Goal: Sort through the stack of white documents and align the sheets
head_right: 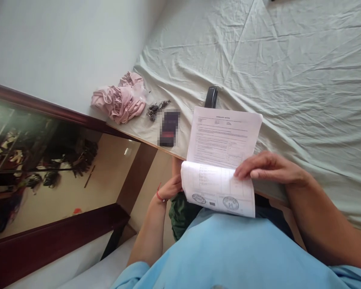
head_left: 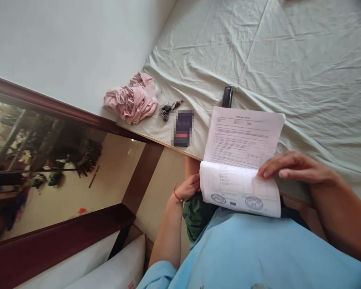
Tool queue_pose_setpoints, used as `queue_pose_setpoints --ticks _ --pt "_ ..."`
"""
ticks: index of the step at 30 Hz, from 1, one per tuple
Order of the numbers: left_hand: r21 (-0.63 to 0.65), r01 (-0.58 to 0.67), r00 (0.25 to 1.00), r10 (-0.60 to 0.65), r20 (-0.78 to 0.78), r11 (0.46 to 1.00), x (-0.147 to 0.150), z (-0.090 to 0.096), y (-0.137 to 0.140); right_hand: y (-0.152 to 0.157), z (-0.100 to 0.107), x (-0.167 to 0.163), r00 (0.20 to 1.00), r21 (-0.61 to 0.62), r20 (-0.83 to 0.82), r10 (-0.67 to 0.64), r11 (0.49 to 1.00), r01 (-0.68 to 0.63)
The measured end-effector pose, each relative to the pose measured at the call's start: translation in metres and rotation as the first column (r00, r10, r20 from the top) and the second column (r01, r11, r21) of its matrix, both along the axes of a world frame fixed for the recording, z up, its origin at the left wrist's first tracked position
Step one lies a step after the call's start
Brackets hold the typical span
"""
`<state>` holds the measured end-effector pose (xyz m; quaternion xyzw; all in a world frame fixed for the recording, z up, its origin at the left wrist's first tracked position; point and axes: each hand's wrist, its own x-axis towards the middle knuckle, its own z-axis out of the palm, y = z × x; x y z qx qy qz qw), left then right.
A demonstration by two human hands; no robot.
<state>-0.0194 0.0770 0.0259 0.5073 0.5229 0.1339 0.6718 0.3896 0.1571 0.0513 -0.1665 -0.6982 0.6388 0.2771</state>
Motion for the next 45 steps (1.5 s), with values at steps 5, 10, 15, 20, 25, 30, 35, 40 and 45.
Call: queue_pose_setpoints --ticks 5,10,15,20,25,30,35,40,45 --pt "0.022 0.014 1.000 -0.015 0.012 1.000 -0.001 -0.013 0.008 -0.005 -0.019 -0.013 0.419 0.378 0.218 -0.881 0.473 0.796" --pt "0.054 0.056 0.998 -0.055 -0.014 0.997 0.001 -0.015 0.007 0.001 -0.029 -0.018 0.237 0.343 0.212 -0.948 0.299 0.890" --pt "0.070 0.025 0.999 -0.023 -0.028 0.997 0.001 -0.013 0.009 0.006 -0.031 -0.017 0.171 0.145 0.209 -0.963 0.203 0.968" --pt "0.091 0.010 1.000 -0.010 -0.001 0.996 0.003 -0.010 0.011 0.006 -0.031 -0.016 0.222 0.161 0.242 -0.945 0.265 0.951" --pt "0.096 0.015 1.000 -0.015 -0.003 0.995 0.002 -0.013 0.008 0.004 -0.031 -0.017 0.229 0.250 0.275 -0.934 0.300 0.921" --pt "0.100 -0.015 1.000 0.016 -0.007 0.995 0.000 -0.016 0.006 0.004 -0.032 -0.019 0.224 0.243 0.215 -0.951 0.274 0.930" --pt "0.090 0.005 1.000 -0.005 -0.003 0.996 0.002 -0.012 0.007 0.003 -0.029 -0.020 0.241 0.274 0.252 -0.937 0.308 0.911" --pt "0.099 0.000 1.000 0.002 -0.017 0.995 0.004 -0.007 0.008 0.002 -0.031 -0.021 0.230 0.261 0.245 -0.942 0.293 0.920" --pt "0.126 -0.019 1.000 0.021 -0.014 0.992 0.006 -0.004 0.009 0.001 -0.036 -0.018 0.240 0.272 0.226 -0.944 0.298 0.915"
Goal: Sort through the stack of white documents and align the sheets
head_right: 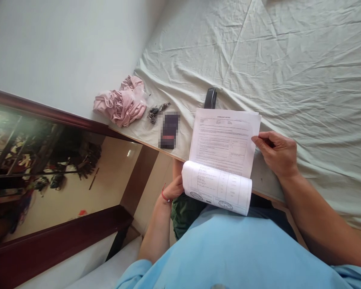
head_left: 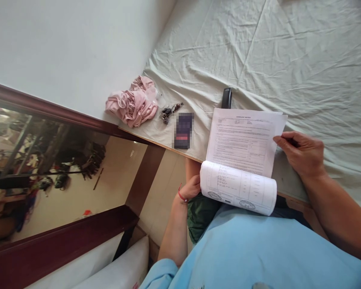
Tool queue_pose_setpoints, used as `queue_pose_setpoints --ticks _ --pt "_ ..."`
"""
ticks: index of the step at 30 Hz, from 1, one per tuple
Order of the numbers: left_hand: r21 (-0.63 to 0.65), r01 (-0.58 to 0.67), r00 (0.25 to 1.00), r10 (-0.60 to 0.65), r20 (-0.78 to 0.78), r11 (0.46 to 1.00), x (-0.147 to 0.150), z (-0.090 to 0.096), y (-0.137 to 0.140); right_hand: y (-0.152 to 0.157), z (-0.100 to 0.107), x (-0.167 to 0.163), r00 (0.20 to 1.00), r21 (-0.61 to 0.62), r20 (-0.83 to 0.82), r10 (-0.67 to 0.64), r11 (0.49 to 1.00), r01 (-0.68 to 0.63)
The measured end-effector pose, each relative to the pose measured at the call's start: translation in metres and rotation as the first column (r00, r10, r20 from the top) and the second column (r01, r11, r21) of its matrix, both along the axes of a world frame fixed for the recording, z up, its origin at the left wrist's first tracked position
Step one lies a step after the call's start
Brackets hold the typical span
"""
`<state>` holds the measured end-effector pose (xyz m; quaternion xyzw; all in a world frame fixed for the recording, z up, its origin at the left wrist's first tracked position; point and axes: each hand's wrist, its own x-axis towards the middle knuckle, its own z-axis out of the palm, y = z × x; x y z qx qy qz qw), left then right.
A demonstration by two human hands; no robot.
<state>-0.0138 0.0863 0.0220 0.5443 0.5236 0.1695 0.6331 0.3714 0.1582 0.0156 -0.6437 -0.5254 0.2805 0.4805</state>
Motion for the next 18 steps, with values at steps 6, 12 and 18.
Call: queue_pose_setpoints --ticks 6,12,18 --pt "-0.025 -0.020 1.000 0.020 0.002 0.999 0.000 -0.002 -0.001 0.000 0.000 -0.001 1.000 0.015 -0.030 -0.008 1.000 0.009" --pt "-0.029 -0.029 0.999 0.029 0.022 0.999 0.001 -0.004 -0.001 0.000 0.008 -0.005 0.991 0.007 -0.131 -0.020 1.000 0.021" --pt "-0.041 -0.024 0.999 0.025 0.030 0.999 0.000 -0.004 -0.002 -0.001 0.009 -0.003 0.991 0.002 -0.132 -0.005 1.000 0.005"
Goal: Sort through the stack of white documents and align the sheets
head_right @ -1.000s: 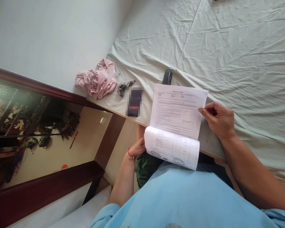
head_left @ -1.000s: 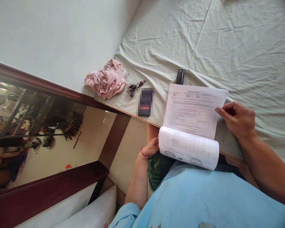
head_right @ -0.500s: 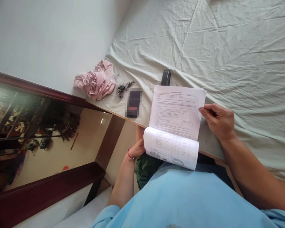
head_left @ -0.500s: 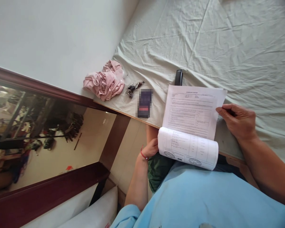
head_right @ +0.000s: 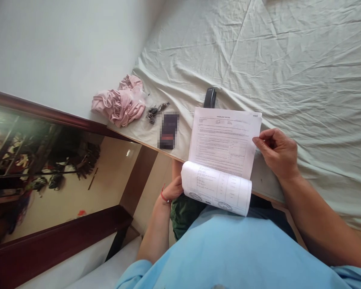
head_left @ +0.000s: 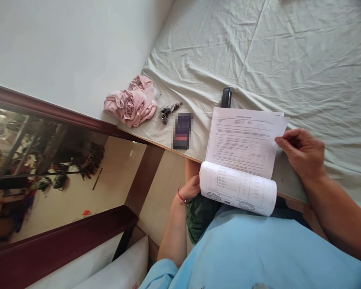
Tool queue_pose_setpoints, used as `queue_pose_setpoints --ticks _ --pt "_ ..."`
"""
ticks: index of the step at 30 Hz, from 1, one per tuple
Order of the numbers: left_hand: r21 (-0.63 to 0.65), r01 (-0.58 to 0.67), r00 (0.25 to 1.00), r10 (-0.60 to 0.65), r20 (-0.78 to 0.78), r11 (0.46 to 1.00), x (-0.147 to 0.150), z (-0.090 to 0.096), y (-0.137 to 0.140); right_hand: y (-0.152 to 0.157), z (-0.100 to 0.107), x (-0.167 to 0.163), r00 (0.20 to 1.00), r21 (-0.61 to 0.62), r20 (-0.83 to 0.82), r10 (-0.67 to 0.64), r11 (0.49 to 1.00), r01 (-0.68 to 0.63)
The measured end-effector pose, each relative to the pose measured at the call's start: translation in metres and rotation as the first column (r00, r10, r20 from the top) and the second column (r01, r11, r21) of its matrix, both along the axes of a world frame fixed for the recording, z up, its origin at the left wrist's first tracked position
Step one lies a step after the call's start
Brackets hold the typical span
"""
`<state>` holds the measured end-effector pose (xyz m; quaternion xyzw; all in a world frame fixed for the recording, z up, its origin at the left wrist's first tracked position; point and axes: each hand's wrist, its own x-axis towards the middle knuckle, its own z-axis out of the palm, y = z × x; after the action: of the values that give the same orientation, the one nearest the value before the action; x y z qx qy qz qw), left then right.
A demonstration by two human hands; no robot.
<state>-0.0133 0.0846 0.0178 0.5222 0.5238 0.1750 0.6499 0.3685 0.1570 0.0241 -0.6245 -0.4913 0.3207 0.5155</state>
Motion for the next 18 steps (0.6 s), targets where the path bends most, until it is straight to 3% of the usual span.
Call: queue_pose_setpoints --ticks 3,9,18 --pt "0.032 0.002 1.000 -0.002 -0.012 0.999 -0.001 0.000 0.000 0.001 0.000 0.002 0.988 0.026 -0.157 0.011 1.000 -0.008" --pt "0.079 0.027 1.000 -0.027 -0.001 0.996 -0.003 -0.002 -0.001 -0.001 0.009 0.004 0.879 -0.014 -0.465 0.107 0.992 -0.128" --pt "0.080 -0.017 0.999 0.020 -0.030 0.997 -0.002 0.000 -0.003 -0.018 0.026 0.002 0.819 0.092 -0.470 0.330 0.941 -0.327"
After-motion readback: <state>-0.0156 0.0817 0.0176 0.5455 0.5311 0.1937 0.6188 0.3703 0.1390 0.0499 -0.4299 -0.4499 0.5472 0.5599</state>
